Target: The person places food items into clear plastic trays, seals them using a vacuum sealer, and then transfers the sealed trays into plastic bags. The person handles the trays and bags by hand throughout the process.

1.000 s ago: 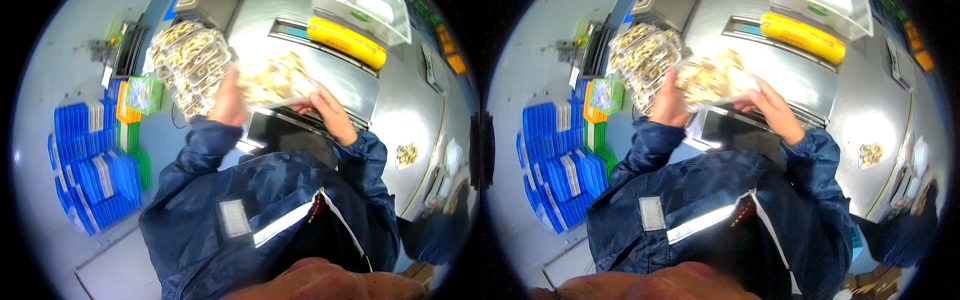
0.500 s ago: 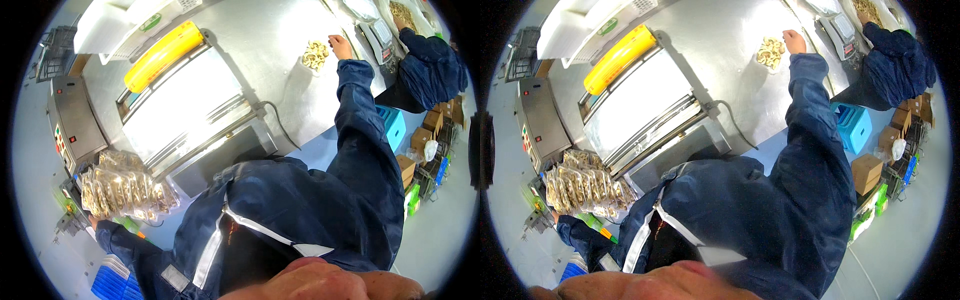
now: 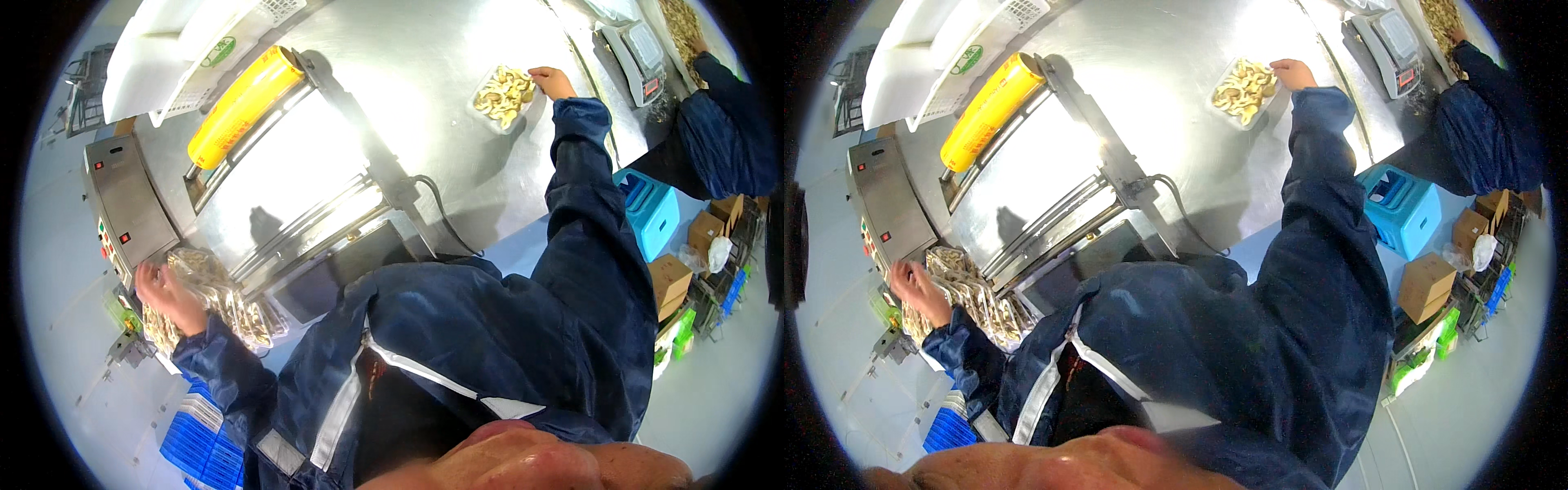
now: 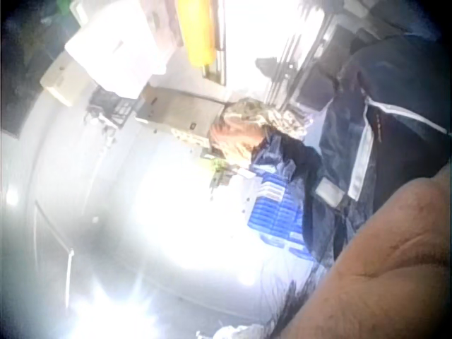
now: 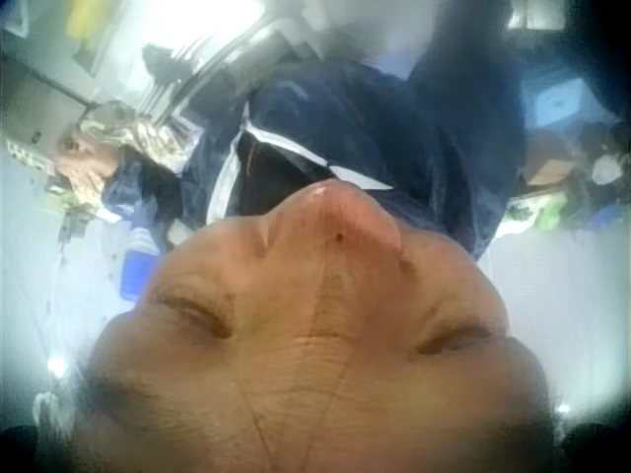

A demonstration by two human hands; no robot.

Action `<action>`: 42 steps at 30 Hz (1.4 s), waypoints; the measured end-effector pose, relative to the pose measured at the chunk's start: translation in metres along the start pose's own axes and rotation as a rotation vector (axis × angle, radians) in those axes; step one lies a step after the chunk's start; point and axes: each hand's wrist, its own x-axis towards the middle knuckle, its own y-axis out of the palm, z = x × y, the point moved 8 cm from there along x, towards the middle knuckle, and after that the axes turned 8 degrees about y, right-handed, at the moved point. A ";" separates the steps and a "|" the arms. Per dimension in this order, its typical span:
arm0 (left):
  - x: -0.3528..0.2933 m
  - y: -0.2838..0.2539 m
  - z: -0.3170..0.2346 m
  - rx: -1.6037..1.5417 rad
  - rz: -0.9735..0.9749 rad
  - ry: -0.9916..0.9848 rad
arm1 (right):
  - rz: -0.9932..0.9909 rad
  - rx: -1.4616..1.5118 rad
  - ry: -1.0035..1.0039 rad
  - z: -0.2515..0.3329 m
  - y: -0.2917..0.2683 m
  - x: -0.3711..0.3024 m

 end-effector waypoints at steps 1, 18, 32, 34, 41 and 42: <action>0.000 0.018 -0.012 -0.029 0.023 -0.039 | 0.080 0.104 0.033 -0.006 0.003 -0.011; -0.030 0.160 -0.125 -0.668 0.316 -0.121 | 0.290 0.634 -0.012 0.121 0.027 -0.153; -0.112 0.227 0.011 -0.846 0.373 -0.610 | 0.470 0.436 -0.276 0.334 0.255 -0.265; -0.121 0.225 0.028 -0.857 0.489 -0.685 | 0.446 0.335 -0.314 0.340 0.273 -0.274; -0.114 0.218 0.035 -0.512 0.413 -0.342 | 0.173 -0.093 -0.498 0.358 0.268 -0.300; -0.109 0.212 0.028 -0.533 0.444 -0.365 | 0.135 -0.089 -0.545 0.356 0.266 -0.300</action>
